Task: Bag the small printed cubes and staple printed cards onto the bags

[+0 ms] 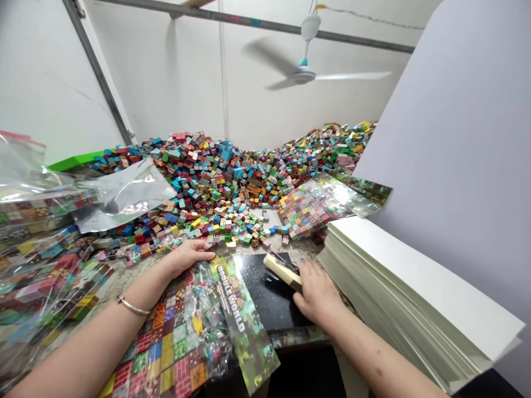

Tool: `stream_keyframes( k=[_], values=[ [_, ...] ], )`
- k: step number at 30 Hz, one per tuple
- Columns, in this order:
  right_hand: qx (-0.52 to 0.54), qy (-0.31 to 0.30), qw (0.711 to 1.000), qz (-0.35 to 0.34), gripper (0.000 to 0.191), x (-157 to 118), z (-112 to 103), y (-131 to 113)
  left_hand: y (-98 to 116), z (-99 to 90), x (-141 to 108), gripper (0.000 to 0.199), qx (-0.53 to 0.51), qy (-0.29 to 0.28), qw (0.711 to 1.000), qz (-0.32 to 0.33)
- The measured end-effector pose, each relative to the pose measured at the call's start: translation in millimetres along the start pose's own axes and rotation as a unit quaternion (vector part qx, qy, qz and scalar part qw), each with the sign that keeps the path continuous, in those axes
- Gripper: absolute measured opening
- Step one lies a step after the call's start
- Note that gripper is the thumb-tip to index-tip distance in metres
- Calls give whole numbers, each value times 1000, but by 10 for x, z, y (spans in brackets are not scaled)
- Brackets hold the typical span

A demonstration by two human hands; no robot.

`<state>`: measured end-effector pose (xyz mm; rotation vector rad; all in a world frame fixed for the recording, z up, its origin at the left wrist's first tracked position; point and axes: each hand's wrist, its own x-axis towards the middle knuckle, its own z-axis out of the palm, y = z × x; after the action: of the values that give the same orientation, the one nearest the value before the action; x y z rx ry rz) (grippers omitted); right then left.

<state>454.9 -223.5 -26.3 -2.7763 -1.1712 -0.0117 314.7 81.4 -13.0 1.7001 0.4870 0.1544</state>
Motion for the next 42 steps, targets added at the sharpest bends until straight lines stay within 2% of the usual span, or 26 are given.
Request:
stream_keyframes(
  k=[6, 10, 13, 15, 18, 19, 20, 21, 24, 27, 30, 35, 42],
  values=[
    [104, -66, 988, 92, 26, 260, -98, 64, -9, 3, 3, 41, -4, 2, 1000, 7],
    [175, -91, 968, 158, 26, 301, -209, 181, -34, -4, 22, 42, -3, -1, 1000, 8],
    [231, -97, 950, 188, 35, 206, -334, 200, -33, -5, 21, 41, 0, -4, 1000, 14],
    [325, -111, 915, 211, 40, 104, -431, 137, -31, -6, 17, 41, 3, -6, 1000, 15],
    [475, -164, 828, 250, 40, -37, -563, -50, -39, -8, 14, 39, 11, -6, 1000, 18],
    [487, -185, 816, 251, 39, -66, -597, -123, -44, -9, 12, 38, 14, -5, 1000, 20],
    [473, -205, 824, 236, 38, -80, -623, -196, -47, -10, 11, 38, 17, -4, 1000, 23],
    [445, -222, 843, 205, 37, -78, -643, -267, -49, -12, 10, 37, 19, -3, 999, 25],
    [341, -235, 908, 66, 26, 20, -673, -462, -48, -18, 8, 34, 25, 0, 999, 30],
    [264, -241, 934, -20, 24, 217, -679, -605, -59, -31, 18, 31, 34, 3, 999, 34],
    [213, -251, 942, -61, 27, 441, -675, -644, -94, -46, 41, 28, 41, 4, 998, 38],
    [193, -254, 942, -102, 32, 714, -689, -521, -128, -59, 68, 25, 41, 3, 998, 37],
    [217, -277, 932, -90, 25, 701, -715, -506, -58, 3, 50, 22, 37, -31, 999, 8]
  ],
)
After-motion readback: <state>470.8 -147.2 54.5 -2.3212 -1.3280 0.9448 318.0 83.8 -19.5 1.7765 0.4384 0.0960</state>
